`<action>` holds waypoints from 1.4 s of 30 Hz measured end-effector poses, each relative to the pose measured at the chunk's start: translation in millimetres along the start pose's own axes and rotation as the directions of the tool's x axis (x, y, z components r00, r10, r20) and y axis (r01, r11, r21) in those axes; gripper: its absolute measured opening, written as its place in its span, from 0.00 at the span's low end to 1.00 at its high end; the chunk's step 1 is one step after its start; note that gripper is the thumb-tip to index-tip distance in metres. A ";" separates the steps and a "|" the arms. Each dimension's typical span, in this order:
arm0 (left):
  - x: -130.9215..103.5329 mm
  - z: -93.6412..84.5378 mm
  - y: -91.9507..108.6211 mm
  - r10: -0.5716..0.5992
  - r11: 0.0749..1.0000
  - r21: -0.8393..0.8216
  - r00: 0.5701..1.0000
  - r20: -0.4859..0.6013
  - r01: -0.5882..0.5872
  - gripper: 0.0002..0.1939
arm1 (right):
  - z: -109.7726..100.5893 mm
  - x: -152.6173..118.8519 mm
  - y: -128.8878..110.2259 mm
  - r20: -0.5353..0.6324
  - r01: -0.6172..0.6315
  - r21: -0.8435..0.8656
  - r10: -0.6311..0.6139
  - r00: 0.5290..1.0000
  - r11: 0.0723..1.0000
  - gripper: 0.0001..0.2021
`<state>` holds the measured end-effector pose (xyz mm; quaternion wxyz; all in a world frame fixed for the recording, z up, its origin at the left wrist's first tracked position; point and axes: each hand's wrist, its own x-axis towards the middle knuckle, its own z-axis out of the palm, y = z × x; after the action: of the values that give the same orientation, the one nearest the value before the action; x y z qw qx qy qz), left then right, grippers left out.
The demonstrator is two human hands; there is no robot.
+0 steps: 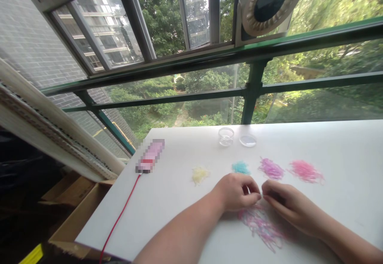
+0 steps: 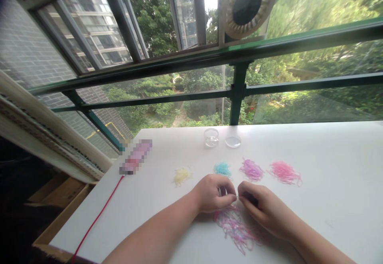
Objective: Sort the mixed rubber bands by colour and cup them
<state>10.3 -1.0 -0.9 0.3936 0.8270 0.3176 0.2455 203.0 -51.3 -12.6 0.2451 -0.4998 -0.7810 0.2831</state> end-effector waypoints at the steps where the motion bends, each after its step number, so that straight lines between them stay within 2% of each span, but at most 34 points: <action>1: 0.1 0.1 -0.3 0.002 1.000 0.004 1.000 0.004 -0.002 0.04 | 0.5 0.1 1.1 -0.003 0.004 0.002 -0.004 1.000 1.000 0.08; 17: 0.8 3.4 -5.3 -0.006 1.000 -0.010 1.000 -0.009 0.006 0.06 | 0.8 0.7 -3.2 -0.001 0.014 0.013 -0.014 1.000 1.000 0.07; 23: 1.1 3.0 -5.9 0.003 1.000 -0.026 1.000 0.001 -0.003 0.07 | 2.3 1.1 -2.1 -0.006 -0.021 -0.006 0.021 1.000 1.000 0.08; 31: 0.2 2.9 -6.1 -0.002 1.000 -0.012 1.000 0.030 0.002 0.08 | 3.8 1.4 8.6 0.058 -0.024 0.003 0.024 0.998 1.000 0.08; 42: -0.3 1.2 -4.5 0.007 1.000 -0.022 0.999 0.052 -0.006 0.06 | 0.4 2.1 1.4 0.092 -0.027 -0.006 0.028 0.995 1.000 0.09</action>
<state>9.4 0.4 -5.3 0.4099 0.8299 0.3018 0.2283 202.8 -48.9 -13.6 0.2038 -0.4975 -0.7852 0.3072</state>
